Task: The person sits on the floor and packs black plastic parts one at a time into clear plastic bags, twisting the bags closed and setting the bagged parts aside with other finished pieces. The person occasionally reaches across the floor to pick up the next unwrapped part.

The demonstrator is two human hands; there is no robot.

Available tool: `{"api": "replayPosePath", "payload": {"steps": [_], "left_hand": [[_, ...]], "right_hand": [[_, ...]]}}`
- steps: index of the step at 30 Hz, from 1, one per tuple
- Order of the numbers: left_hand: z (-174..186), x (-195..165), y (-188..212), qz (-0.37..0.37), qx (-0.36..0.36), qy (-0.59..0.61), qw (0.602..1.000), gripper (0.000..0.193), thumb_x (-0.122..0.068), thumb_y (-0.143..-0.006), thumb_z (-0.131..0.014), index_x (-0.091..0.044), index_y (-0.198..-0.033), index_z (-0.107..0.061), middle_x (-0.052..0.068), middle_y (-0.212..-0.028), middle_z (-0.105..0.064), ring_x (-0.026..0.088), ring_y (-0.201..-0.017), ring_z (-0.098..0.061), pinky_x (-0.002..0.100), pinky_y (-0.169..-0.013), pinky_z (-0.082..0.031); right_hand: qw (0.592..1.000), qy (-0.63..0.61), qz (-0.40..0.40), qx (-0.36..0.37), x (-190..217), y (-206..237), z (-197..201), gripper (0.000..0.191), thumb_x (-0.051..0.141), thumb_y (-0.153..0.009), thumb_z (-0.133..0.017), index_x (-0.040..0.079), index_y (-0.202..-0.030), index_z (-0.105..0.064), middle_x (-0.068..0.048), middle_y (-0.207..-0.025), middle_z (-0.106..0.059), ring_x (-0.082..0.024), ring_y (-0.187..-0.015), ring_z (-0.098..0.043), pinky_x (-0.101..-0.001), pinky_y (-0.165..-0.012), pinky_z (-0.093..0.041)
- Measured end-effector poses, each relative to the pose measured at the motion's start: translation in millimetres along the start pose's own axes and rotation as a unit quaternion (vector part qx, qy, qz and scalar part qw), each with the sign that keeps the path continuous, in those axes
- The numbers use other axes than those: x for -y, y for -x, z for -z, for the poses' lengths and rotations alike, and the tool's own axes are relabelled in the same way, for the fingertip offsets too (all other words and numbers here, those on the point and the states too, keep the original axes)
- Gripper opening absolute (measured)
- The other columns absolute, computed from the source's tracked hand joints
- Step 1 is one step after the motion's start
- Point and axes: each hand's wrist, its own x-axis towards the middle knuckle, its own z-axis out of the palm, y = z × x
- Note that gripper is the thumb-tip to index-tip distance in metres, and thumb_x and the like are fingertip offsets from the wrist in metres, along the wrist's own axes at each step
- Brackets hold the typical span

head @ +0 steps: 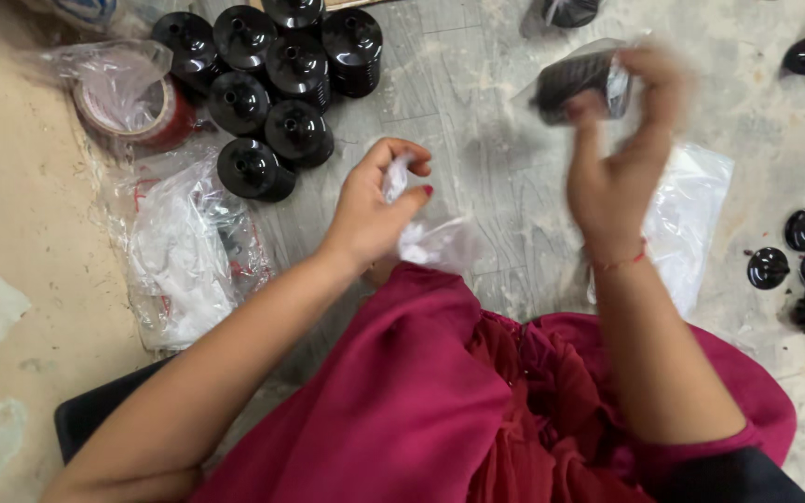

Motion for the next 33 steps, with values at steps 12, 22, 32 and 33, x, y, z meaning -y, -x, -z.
{"api": "replayPosePath", "payload": {"steps": [12,22,32,33], "left_hand": [[26,-11,-12,0.103,-0.097,0.414,0.899,0.044,-0.006,-0.1,-0.055,-0.014,-0.143,-0.048,0.008,-0.131,-0.066,0.019,-0.121,-0.064,0.037,-0.104,-0.056],[37,-2,-20,0.123,-0.196,0.353,0.907,0.034,-0.003,-0.103,-0.048,-0.001,-0.134,-0.061,0.013,-0.122,-0.072,0.023,-0.104,-0.072,0.036,-0.09,-0.061],[47,-6,-3,0.156,-0.16,0.25,0.942,0.03,-0.003,-0.1,-0.059,0.0,-0.128,-0.07,0.008,-0.116,-0.07,0.014,-0.102,-0.066,0.027,-0.091,-0.054],[46,-6,-2,0.152,-0.162,0.241,0.945,0.03,-0.004,-0.099,-0.06,0.0,-0.128,-0.07,0.007,-0.116,-0.071,0.013,-0.103,-0.066,0.027,-0.092,-0.054]], "right_hand": [[0.851,-0.355,-0.351,0.162,32,73,-88,0.022,0.018,-0.104,-0.068,-0.001,-0.094,-0.075,0.003,-0.082,-0.069,-0.002,-0.069,-0.055,-0.0223,-0.057,-0.044],[0.782,-0.228,-0.273,0.512,-13,52,-105,0.023,0.02,-0.1,-0.067,-0.001,-0.107,-0.074,-0.002,-0.09,-0.074,-0.007,-0.08,-0.064,-0.0267,-0.072,-0.052],[0.954,0.063,0.208,0.209,-36,-69,-212,0.074,0.016,-0.076,-0.091,0.005,-0.141,-0.057,-0.022,-0.139,-0.056,-0.045,-0.126,-0.053,-0.0487,-0.106,-0.044],[0.956,0.061,0.185,0.218,-39,-70,-220,0.068,0.016,-0.077,-0.09,0.009,-0.138,-0.06,-0.018,-0.139,-0.057,-0.043,-0.126,-0.055,-0.0478,-0.106,-0.046]]}}
